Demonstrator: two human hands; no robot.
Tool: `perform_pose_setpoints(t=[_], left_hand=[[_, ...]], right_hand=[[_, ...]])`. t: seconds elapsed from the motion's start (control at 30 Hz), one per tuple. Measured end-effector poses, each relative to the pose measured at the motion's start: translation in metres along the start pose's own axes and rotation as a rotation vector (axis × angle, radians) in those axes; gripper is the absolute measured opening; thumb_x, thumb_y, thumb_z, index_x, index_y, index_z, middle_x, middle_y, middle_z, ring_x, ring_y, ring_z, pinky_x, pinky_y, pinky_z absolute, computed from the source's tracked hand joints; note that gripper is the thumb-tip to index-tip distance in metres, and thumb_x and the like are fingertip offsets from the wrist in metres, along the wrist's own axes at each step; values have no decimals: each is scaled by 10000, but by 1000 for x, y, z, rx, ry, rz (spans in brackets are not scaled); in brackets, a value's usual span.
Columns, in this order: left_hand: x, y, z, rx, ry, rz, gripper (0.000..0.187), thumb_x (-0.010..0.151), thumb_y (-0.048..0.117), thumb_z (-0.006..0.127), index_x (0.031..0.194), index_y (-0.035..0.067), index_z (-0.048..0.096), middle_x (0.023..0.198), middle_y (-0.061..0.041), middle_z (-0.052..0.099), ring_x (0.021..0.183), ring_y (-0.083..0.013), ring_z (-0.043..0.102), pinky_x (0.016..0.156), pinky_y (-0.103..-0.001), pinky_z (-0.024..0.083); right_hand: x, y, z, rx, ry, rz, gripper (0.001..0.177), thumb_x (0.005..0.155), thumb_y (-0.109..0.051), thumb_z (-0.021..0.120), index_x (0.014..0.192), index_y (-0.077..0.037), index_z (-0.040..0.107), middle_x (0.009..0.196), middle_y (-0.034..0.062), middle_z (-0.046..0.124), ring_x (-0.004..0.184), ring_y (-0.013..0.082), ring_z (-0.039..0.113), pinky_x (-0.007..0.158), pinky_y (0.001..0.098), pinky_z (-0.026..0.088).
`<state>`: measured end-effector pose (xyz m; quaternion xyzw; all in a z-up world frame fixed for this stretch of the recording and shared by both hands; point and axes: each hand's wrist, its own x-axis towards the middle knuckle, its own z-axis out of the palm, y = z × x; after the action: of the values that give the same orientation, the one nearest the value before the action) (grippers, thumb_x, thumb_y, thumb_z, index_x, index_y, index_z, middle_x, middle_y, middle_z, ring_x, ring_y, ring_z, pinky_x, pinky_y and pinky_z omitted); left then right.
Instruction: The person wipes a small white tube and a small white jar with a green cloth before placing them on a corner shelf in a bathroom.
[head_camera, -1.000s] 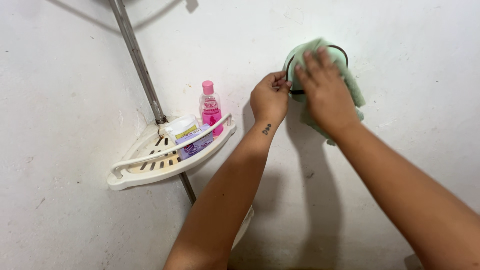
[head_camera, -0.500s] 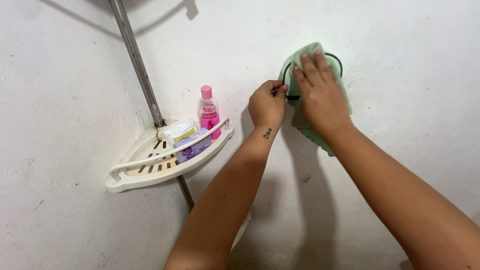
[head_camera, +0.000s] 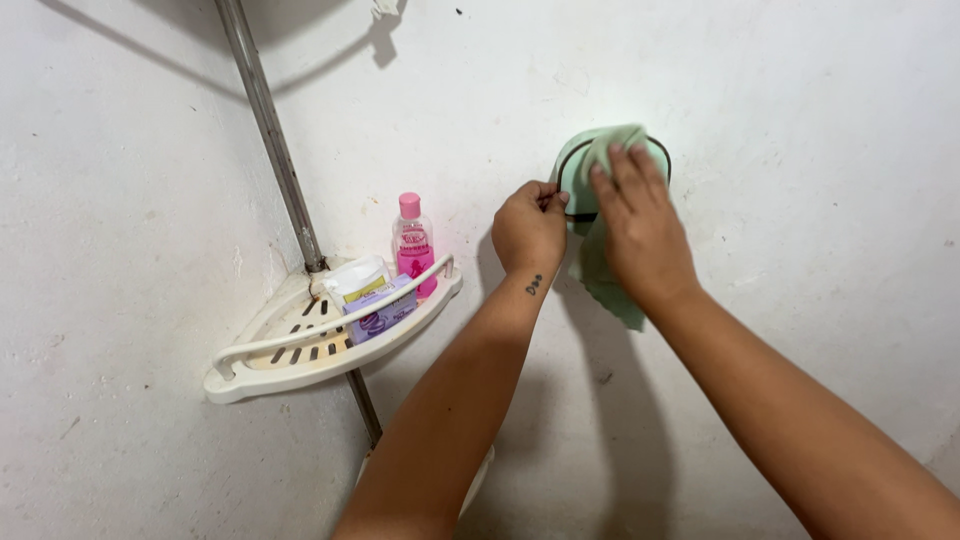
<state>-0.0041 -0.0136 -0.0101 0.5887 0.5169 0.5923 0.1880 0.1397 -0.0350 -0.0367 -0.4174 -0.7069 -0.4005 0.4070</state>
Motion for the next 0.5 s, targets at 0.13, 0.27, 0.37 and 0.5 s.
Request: perform_pose_setpoints(t=[0.13,0.27,0.37,0.5], left_hand=[[0,-2,0,-10,21,19,167,899,252,722,992,128,783,868,-29,789,771,-185,746,717,-335,564],[1,-3,1,1,28,30,168,896,255,724,990,128,783,876,-30,787,775,-190,744,717,-339,565],[1,-3,1,2,20,12,169,906,260,716,983,126,786,874,-36,788,778,-197,746,726,-340,565],[0,1,-2,22,18,29,171,901,262,720,989,130,783,887,-37,784,795,-202,740,731,-346,564]], right_hand=[[13,-3,-4,-85,-39,-4,512,927,50,566,1435,-3,595,1600,202,456,1519,389,350,1210,521,376],[-5,-17,-7,-90,-90,-48,497,899,15,593,1396,20,613,1569,214,468,1484,386,364,1172,543,349],[-16,-22,-9,28,-146,-44,503,893,25,584,1394,51,601,1569,236,460,1476,409,371,1166,525,368],[1,-5,-9,-9,-63,8,504,947,50,557,1447,-3,586,1609,192,450,1533,381,375,1262,484,368]])
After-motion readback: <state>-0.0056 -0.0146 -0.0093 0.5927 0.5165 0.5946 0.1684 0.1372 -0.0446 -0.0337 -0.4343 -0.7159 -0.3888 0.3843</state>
